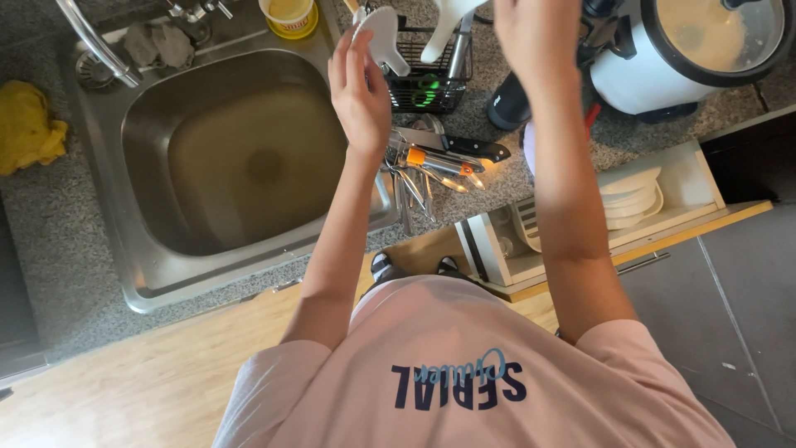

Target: The person dries various kitchen utensils with a cloth and places them into a dish rack. They handle a peeler, a white spoon, a green-handled tool, a black spatula, a white ladle, and several forks, wiping each item before setting it in the rack.

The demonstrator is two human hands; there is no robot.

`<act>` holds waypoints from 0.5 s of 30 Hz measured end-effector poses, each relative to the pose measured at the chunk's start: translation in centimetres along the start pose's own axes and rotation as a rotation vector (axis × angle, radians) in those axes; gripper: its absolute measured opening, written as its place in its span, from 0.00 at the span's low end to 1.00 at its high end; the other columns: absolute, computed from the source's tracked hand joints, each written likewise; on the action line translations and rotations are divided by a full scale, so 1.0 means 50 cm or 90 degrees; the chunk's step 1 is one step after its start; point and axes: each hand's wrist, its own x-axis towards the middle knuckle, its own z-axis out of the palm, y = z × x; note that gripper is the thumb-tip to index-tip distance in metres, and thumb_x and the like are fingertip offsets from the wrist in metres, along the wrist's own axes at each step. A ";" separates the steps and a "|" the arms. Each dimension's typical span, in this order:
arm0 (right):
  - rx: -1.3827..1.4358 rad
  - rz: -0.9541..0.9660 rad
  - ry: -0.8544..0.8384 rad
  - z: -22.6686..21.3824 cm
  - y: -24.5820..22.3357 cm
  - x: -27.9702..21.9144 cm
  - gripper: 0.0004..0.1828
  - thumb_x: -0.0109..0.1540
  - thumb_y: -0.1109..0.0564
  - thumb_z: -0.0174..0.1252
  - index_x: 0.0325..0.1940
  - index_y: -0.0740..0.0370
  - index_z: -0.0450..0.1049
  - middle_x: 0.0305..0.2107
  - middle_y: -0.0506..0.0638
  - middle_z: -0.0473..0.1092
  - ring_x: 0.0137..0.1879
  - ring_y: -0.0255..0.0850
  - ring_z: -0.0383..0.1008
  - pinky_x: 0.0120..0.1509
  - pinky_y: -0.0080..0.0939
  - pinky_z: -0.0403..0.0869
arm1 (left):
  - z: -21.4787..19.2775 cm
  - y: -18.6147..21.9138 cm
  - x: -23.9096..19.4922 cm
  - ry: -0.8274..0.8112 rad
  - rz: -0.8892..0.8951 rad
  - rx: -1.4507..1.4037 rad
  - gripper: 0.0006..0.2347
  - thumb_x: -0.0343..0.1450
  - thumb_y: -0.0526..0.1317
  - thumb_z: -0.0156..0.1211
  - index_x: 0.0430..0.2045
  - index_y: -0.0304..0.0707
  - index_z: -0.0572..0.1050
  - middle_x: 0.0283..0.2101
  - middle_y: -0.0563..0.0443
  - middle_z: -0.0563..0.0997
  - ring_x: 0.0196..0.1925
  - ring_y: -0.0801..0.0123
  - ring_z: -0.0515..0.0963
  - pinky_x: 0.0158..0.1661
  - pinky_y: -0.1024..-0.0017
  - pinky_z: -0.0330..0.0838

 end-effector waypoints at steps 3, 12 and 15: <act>-0.002 0.011 -0.010 0.077 -0.007 -0.033 0.07 0.71 0.59 0.60 0.39 0.64 0.77 0.22 0.51 0.72 0.25 0.42 0.73 0.32 0.43 0.71 | 0.009 0.031 0.022 0.046 0.052 -0.045 0.13 0.76 0.24 0.56 0.54 0.37 0.74 0.59 0.44 0.76 0.56 0.54 0.80 0.56 0.65 0.78; -0.035 0.195 -0.174 0.135 -0.030 -0.076 0.41 0.58 0.59 0.73 0.68 0.63 0.57 0.47 0.66 0.72 0.46 0.62 0.78 0.42 0.58 0.78 | 0.215 -0.090 -0.026 -0.323 0.045 0.180 0.14 0.74 0.24 0.54 0.53 0.33 0.74 0.57 0.39 0.78 0.55 0.49 0.79 0.45 0.62 0.80; -0.043 0.176 -0.157 0.100 -0.040 -0.063 0.43 0.55 0.57 0.75 0.65 0.66 0.57 0.51 0.67 0.69 0.53 0.64 0.74 0.49 0.58 0.77 | 0.199 -0.097 -0.033 -0.372 0.048 0.132 0.12 0.68 0.23 0.54 0.43 0.34 0.75 0.53 0.45 0.80 0.61 0.47 0.76 0.49 0.60 0.79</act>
